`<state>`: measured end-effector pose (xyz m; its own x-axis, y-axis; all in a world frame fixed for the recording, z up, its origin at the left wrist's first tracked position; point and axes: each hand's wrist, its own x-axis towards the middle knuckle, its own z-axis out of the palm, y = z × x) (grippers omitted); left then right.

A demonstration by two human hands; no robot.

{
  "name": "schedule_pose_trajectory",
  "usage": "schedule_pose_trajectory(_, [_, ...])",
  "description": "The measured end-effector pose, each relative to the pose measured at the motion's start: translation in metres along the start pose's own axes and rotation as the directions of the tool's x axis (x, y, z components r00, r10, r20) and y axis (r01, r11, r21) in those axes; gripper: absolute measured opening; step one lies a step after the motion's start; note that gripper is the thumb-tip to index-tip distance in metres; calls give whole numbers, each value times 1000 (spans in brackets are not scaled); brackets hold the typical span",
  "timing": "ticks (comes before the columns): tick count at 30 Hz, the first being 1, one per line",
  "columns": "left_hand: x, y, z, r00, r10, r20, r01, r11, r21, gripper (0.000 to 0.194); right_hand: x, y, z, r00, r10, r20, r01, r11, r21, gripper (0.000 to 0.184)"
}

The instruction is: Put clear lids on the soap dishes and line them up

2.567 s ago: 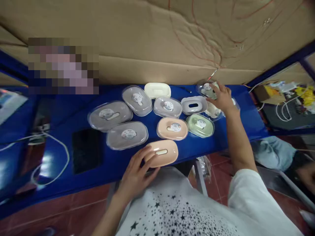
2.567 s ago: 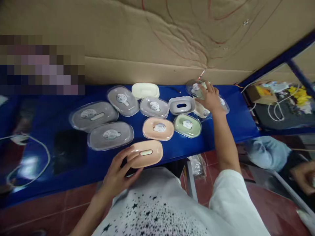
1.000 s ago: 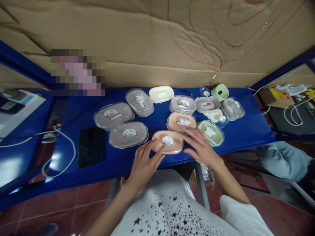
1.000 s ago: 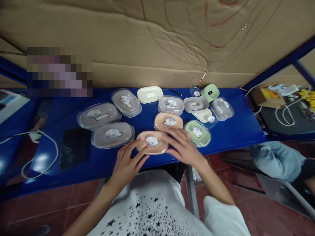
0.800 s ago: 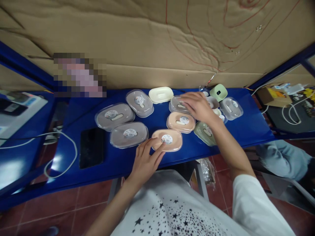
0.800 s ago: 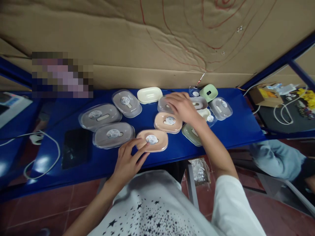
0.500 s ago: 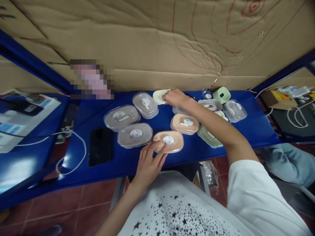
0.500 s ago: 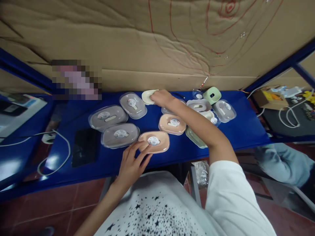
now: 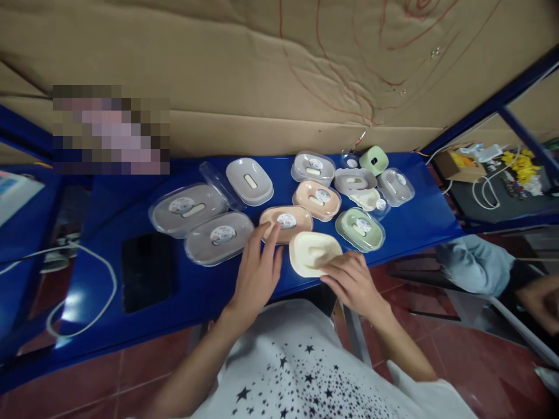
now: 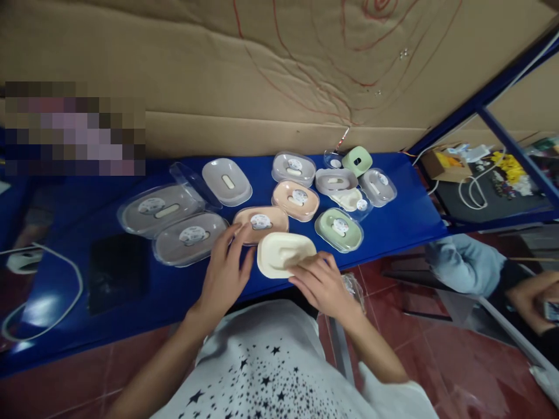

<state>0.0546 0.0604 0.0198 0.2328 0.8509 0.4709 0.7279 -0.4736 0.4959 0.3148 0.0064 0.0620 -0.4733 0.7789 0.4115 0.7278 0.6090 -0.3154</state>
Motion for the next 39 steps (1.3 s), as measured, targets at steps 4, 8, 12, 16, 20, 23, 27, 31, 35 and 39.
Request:
schedule_pose_trajectory(4, [-26,0,-19,999,38,25,-36,995,-97,70,-14,-2,30,997,14,77,-13,1000,-25,46])
schedule_pose_trajectory(8, [-58,1,-27,974,149,170,-143,989,-48,59,-1,2,47,975,-61,215,65,998,-9,36])
schedule_pose_trajectory(12, [-75,0,-20,966,155,206,-164,986,32,39,28,5,41,938,-185,293,153,980,129,24])
schedule_pose_trajectory(16, [-82,-4,-16,978,104,180,-115,992,53,29,93,4,29,964,-188,186,138,957,254,26])
schedule_pose_trajectory(20, [-85,-10,-21,985,96,146,-106,993,60,25,187,-8,56,987,-48,155,10,971,241,38])
schedule_pose_trajectory(23, [-88,-13,-28,985,86,147,-96,993,67,21,243,-17,92,959,52,278,-104,979,176,58])
schedule_pose_trajectory(27, [-92,-18,-34,991,56,122,-61,998,36,19,268,-6,118,933,153,324,-228,952,205,45])
schedule_pose_trajectory(31, [-93,-23,-36,990,64,124,-65,998,5,19,255,29,114,929,318,190,-366,867,338,40])
schedule_pose_trajectory(35, [-89,-27,-37,986,93,137,-93,996,-1,19,236,54,106,884,443,146,-467,851,243,50])
schedule_pose_trajectory(39, [-87,-29,-38,983,104,152,-103,995,-12,19,229,49,100,907,413,78,-416,909,16,53])
